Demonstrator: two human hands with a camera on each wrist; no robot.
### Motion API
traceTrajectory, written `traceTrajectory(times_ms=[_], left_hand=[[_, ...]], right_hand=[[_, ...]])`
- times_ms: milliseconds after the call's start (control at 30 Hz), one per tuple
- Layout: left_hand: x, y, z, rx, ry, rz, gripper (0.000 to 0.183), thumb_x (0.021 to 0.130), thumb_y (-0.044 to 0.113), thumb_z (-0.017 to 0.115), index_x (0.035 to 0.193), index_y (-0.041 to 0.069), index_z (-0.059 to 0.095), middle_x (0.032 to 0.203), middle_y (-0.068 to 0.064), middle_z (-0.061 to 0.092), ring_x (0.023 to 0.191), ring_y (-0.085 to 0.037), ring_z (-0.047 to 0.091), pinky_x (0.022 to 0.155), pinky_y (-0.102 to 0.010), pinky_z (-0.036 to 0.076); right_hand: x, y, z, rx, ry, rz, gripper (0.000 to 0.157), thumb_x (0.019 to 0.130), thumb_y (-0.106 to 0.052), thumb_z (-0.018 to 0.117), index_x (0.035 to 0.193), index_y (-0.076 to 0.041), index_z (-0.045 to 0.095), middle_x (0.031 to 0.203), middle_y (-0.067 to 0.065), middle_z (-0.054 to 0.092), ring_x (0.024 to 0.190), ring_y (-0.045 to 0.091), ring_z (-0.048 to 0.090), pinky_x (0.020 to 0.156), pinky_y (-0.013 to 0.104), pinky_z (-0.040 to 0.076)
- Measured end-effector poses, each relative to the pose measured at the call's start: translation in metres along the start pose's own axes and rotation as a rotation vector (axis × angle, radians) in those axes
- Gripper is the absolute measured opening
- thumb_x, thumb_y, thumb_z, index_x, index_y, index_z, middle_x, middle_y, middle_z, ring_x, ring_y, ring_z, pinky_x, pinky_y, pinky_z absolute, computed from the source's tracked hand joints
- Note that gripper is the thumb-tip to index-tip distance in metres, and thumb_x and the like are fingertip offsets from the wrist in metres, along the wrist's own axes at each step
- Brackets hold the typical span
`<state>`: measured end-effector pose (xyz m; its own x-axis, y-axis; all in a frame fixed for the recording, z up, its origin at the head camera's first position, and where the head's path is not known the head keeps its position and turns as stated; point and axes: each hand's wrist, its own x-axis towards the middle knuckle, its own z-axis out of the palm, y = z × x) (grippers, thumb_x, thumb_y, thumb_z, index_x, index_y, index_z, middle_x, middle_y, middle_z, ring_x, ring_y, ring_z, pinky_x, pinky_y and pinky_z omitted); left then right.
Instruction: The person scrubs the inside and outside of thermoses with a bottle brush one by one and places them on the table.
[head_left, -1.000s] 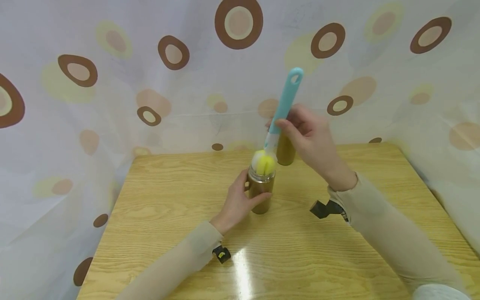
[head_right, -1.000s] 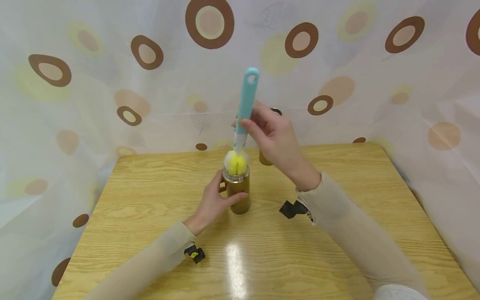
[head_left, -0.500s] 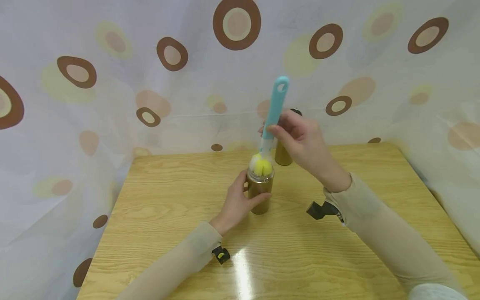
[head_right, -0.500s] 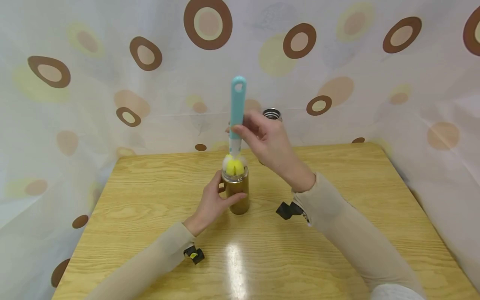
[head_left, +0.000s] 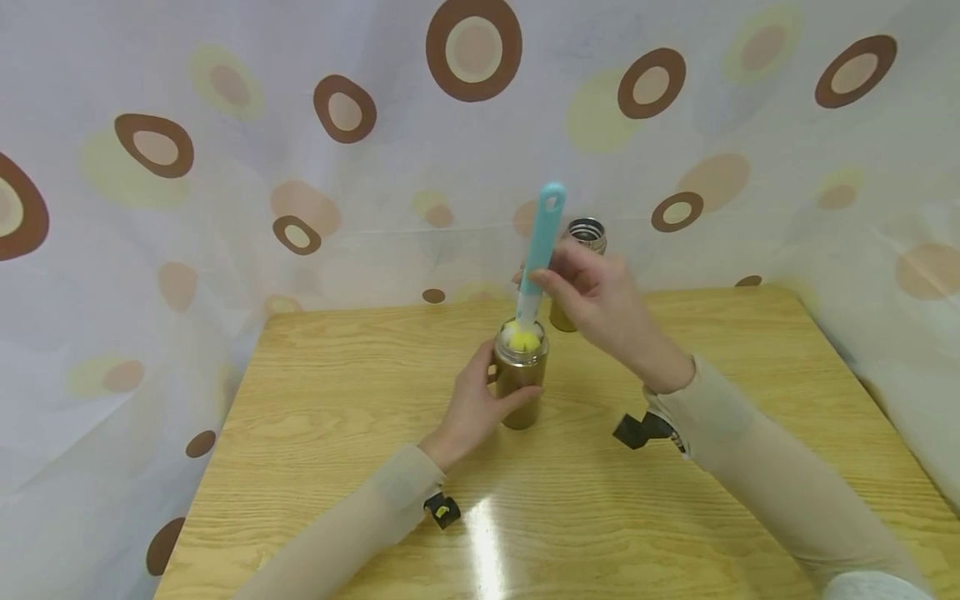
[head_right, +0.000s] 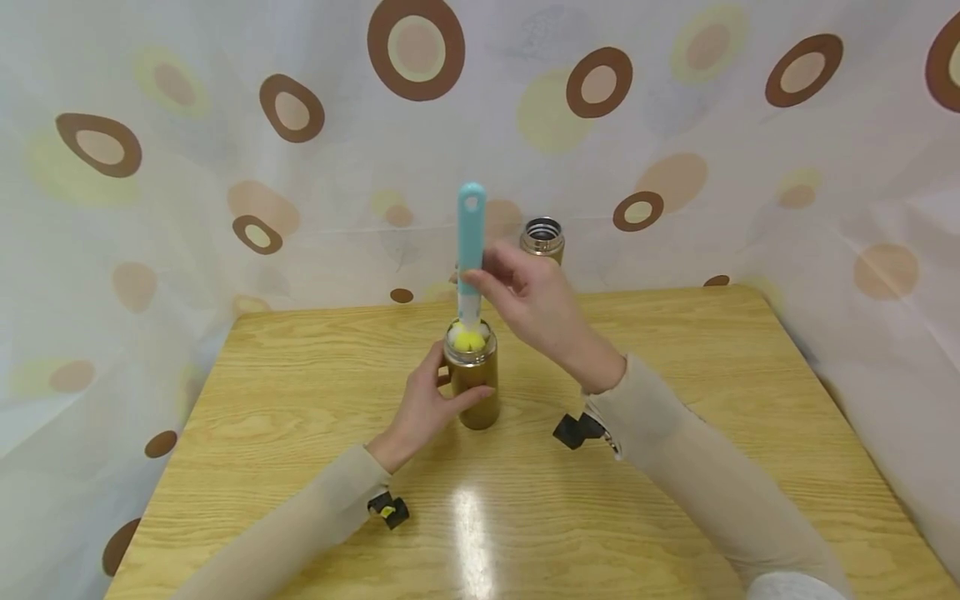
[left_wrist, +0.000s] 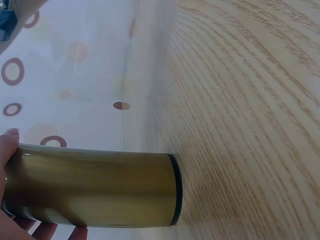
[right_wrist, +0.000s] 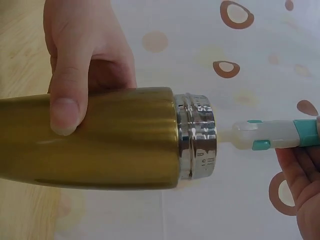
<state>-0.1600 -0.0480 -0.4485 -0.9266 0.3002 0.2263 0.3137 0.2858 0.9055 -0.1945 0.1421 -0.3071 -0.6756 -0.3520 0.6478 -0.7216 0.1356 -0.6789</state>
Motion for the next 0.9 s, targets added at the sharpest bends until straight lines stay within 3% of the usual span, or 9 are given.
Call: traceTrajectory(times_ms=[133, 267, 367, 500, 700, 767, 900], left_hand=[[0.001, -0.001, 0.000, -0.003, 0.005, 0.011, 0.073, 0.091, 0.027, 0.084, 0.151, 0.011, 0.044, 0.146, -0.003, 0.056, 0.136, -0.021, 0.053, 0.108, -0.051, 0.049], [0.001, -0.002, 0.000, 0.002, 0.008, 0.011, 0.073, 0.091, 0.028, 0.084, 0.150, 0.011, 0.045, 0.145, -0.003, 0.057, 0.135, -0.021, 0.054, 0.107, -0.050, 0.049], [0.001, -0.002, 0.000, 0.011, 0.004, 0.005, 0.073, 0.091, 0.028, 0.084, 0.150, 0.010, 0.045, 0.145, -0.003, 0.057, 0.134, -0.020, 0.055, 0.107, -0.049, 0.050], [0.001, -0.002, 0.000, 0.011, -0.002, 0.012, 0.075, 0.091, 0.027, 0.084, 0.151, 0.009, 0.043, 0.147, -0.004, 0.056, 0.135, -0.021, 0.054, 0.108, -0.048, 0.050], [0.000, -0.003, 0.000, 0.007, 0.000, 0.028, 0.074, 0.091, 0.024, 0.083, 0.151, 0.009, 0.043, 0.147, -0.005, 0.056, 0.136, -0.022, 0.054, 0.107, -0.049, 0.050], [0.000, -0.004, 0.000, 0.013, -0.001, 0.032, 0.075, 0.091, 0.024, 0.083, 0.151, 0.009, 0.042, 0.147, -0.006, 0.055, 0.136, -0.023, 0.054, 0.107, -0.049, 0.050], [0.001, -0.002, 0.000, 0.022, 0.003, 0.034, 0.074, 0.091, 0.025, 0.084, 0.151, 0.008, 0.042, 0.147, -0.007, 0.056, 0.136, -0.024, 0.054, 0.106, -0.049, 0.051]], right_hand=[[-0.004, 0.006, 0.003, -0.008, -0.010, 0.001, 0.015, 0.097, 0.010, 0.065, 0.111, 0.006, 0.069, 0.103, 0.015, 0.077, 0.095, 0.012, 0.074, 0.084, 0.026, 0.060], [-0.014, 0.018, 0.007, -0.143, -0.053, -0.020, 0.013, 0.095, 0.003, 0.071, 0.108, -0.001, 0.072, 0.101, 0.007, 0.077, 0.092, 0.010, 0.071, 0.081, 0.020, 0.056], [-0.022, 0.029, 0.009, -0.209, -0.071, -0.052, 0.015, 0.092, 0.003, 0.076, 0.105, -0.003, 0.074, 0.096, 0.004, 0.073, 0.083, 0.009, 0.063, 0.071, 0.017, 0.049], [-0.027, 0.036, 0.011, -0.182, -0.054, -0.055, 0.017, 0.089, 0.004, 0.077, 0.103, -0.005, 0.074, 0.091, 0.004, 0.068, 0.074, 0.012, 0.051, 0.060, 0.024, 0.040], [-0.029, 0.034, 0.015, -0.163, -0.108, -0.001, 0.040, 0.090, 0.003, 0.076, 0.128, -0.007, 0.066, 0.102, 0.001, 0.076, 0.094, 0.013, 0.065, 0.084, 0.032, 0.052], [-0.029, 0.033, 0.015, -0.140, -0.102, -0.003, 0.035, 0.092, 0.004, 0.074, 0.125, -0.005, 0.067, 0.105, 0.003, 0.076, 0.098, 0.015, 0.064, 0.088, 0.035, 0.052], [-0.027, 0.031, 0.015, -0.111, -0.053, -0.027, 0.019, 0.094, 0.003, 0.071, 0.112, -0.003, 0.073, 0.102, 0.005, 0.074, 0.096, 0.012, 0.062, 0.087, 0.028, 0.051]])
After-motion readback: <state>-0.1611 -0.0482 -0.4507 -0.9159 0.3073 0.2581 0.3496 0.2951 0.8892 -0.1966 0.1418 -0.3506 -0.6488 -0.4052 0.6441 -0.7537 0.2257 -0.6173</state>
